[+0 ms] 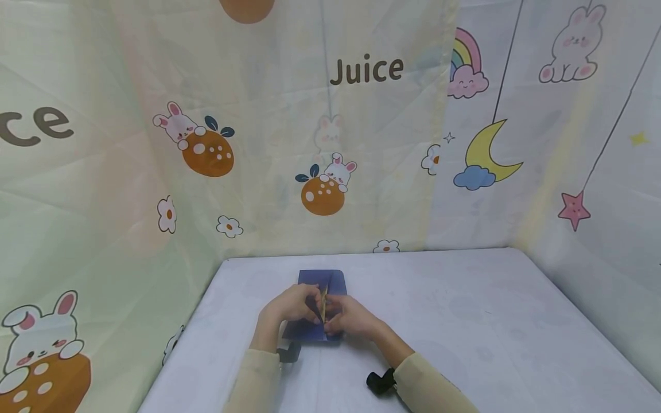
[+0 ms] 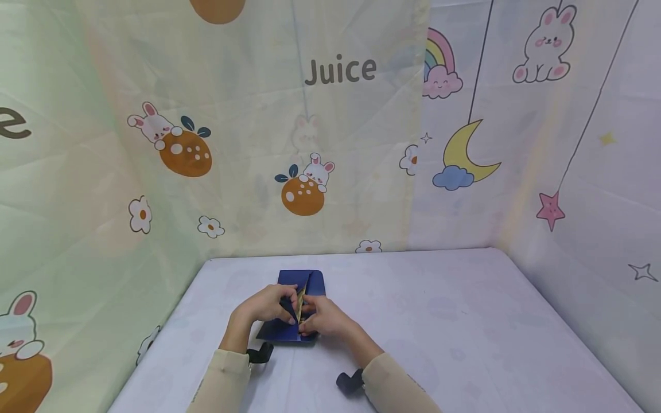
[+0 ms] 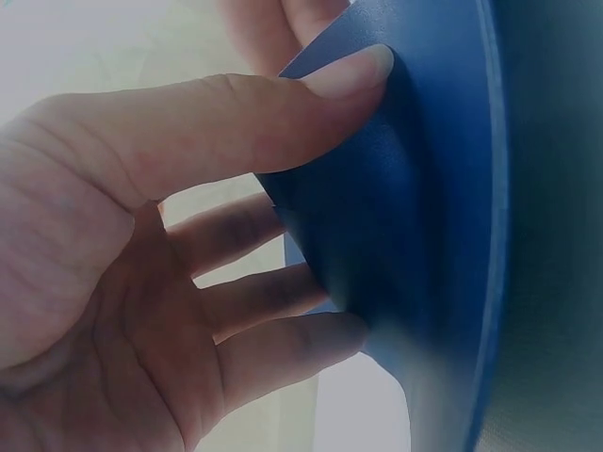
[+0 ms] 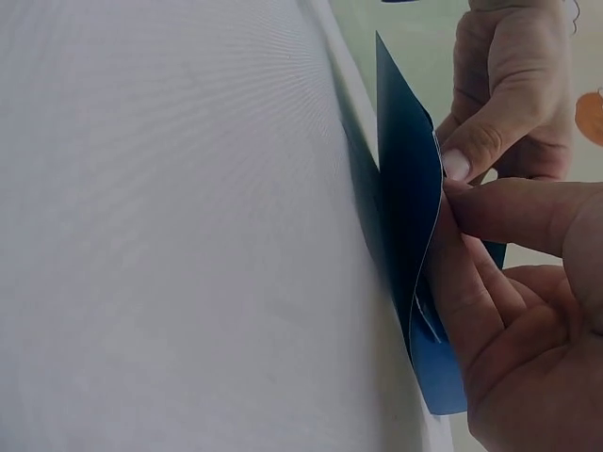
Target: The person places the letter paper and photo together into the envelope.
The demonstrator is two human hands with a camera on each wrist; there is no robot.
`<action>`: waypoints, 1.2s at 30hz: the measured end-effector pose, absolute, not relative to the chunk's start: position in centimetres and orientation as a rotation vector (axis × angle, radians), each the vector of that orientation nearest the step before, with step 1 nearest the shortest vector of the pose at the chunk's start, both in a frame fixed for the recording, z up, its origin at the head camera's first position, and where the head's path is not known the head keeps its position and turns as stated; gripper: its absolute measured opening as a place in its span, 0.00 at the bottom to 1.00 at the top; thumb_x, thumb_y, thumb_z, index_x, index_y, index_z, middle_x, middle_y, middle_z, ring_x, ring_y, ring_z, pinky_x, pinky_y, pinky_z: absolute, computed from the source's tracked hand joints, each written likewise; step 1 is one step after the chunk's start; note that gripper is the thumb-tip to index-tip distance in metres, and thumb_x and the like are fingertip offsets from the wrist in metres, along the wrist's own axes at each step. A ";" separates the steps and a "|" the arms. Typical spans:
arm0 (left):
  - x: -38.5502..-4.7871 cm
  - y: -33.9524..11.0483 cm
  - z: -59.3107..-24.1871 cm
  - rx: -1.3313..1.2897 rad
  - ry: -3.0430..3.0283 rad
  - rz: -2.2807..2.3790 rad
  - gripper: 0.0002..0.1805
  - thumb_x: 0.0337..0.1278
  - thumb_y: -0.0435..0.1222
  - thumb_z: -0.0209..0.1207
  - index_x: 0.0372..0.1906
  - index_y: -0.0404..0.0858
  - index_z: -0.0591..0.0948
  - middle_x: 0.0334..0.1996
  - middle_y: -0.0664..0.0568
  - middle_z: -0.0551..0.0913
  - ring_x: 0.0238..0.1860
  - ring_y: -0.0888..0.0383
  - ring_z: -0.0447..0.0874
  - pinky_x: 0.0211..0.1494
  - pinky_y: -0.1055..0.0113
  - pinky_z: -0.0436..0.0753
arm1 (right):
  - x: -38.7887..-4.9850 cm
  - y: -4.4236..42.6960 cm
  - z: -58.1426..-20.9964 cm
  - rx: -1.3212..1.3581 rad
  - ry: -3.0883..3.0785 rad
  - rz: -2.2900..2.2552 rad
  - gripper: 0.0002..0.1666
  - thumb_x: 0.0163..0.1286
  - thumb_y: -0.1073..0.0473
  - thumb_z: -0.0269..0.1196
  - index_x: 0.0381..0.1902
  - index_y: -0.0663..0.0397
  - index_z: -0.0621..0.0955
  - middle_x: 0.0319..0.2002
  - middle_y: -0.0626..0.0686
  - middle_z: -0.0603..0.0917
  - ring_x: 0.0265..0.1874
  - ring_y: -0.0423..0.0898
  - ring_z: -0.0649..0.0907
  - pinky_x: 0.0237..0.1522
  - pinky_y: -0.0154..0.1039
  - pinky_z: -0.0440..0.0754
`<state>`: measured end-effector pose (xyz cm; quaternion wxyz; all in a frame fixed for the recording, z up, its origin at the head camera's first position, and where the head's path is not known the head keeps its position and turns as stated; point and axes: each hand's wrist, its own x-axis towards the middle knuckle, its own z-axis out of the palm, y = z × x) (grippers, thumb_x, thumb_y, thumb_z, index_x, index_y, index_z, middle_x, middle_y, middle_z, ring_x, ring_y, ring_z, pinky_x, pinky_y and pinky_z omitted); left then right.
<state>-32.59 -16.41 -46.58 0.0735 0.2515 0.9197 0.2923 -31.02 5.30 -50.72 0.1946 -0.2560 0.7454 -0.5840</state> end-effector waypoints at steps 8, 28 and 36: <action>-32.8 -16.1 -46.8 0.766 2.764 0.869 0.18 0.35 0.32 0.80 0.29 0.49 0.81 0.72 0.37 0.75 0.74 0.37 0.72 0.74 0.40 0.71 | -30.9 5.4 -50.7 -0.705 2.076 -1.630 0.49 0.63 0.75 0.66 0.80 0.61 0.60 0.65 0.70 0.80 0.38 0.48 0.91 0.44 0.42 0.90; -32.1 -15.0 -47.0 0.681 2.859 0.655 0.17 0.39 0.36 0.79 0.32 0.51 0.82 0.73 0.32 0.72 0.72 0.30 0.72 0.73 0.35 0.70 | -32.0 7.0 -50.4 -0.788 2.120 -1.564 0.39 0.65 0.68 0.69 0.73 0.68 0.71 0.60 0.66 0.85 0.54 0.57 0.89 0.53 0.42 0.87; -31.9 -14.8 -47.1 0.630 2.851 0.631 0.16 0.42 0.37 0.78 0.37 0.54 0.85 0.74 0.32 0.71 0.73 0.29 0.70 0.73 0.33 0.69 | -32.2 7.7 -50.2 -0.792 2.110 -1.559 0.39 0.65 0.70 0.67 0.73 0.69 0.69 0.60 0.65 0.86 0.50 0.54 0.90 0.51 0.44 0.88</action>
